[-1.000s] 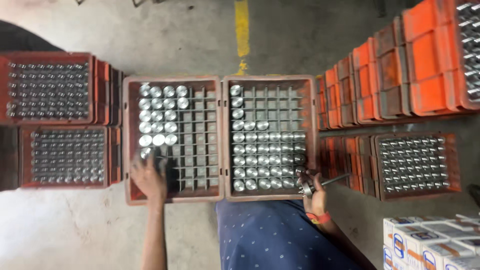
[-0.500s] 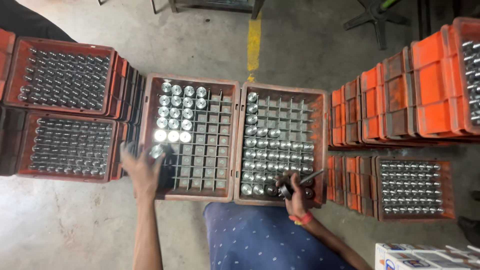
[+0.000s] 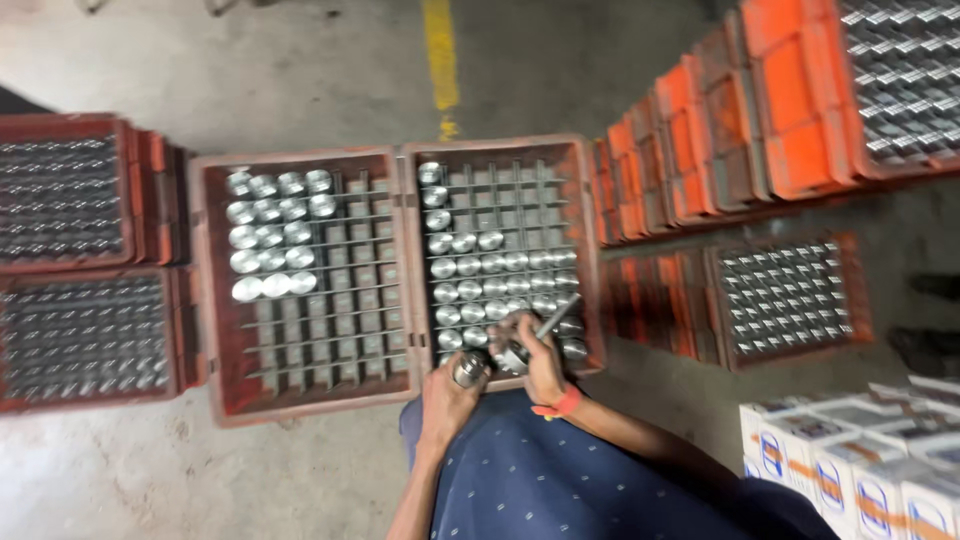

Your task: The person picks machined metal knob parts one at a time from a plastic crate and places each into a compartmentalized tray, holding a metal rod tool in the other hand. The person continues filling the tray compartments with the parts throughout the episode.

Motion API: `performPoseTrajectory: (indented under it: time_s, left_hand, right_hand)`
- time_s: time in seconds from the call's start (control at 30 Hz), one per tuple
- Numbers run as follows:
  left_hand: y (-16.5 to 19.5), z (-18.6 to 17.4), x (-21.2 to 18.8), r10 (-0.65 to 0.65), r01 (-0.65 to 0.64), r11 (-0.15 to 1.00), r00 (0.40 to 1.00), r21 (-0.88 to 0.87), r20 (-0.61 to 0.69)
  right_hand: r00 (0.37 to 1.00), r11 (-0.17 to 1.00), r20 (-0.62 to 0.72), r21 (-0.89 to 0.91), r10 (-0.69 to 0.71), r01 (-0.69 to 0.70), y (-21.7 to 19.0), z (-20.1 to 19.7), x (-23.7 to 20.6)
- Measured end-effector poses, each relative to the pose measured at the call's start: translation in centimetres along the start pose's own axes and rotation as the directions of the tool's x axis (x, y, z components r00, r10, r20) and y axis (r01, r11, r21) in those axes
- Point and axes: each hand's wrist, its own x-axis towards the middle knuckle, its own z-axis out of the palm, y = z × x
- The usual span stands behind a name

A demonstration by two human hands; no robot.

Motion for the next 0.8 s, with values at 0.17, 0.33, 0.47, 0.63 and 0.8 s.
performPoseTrajectory:
  time_s: [0.17,0.33,0.47,0.63,0.8]
  left_hand:
    - [2.8,2.8,-0.9,-0.095,0.093,0.995,0.958,0.020,0.272]
    - [3.2,4.5,1.2,-0.068,0.021,0.994,0.900,0.112,0.430]
    - [2.9,5.5,1.8,-0.019,-0.013,0.998,0.853,0.056,0.521]
    - [4.3,4.8,4.3,0.068,-0.180,0.956,0.904,0.231,0.422]
    - [7.1,3.1,11.0,0.184,-0.226,0.846,0.974,0.483,0.134]
  right_hand:
    - [0.997,0.999,0.070,0.032,-0.035,0.033,-1.8,0.2,-0.7]
    - [0.933,0.980,0.319,-0.056,-0.165,0.193,-2.6,-2.3,-1.5]
    - [0.963,0.983,0.219,-0.061,-0.155,0.172,-2.0,-4.4,-0.9]
    - [0.946,0.954,-0.281,0.198,-0.163,0.223,-3.3,-6.9,1.5]
    - [0.860,0.913,-0.430,0.165,-0.274,0.374,-7.3,-10.8,1.9]
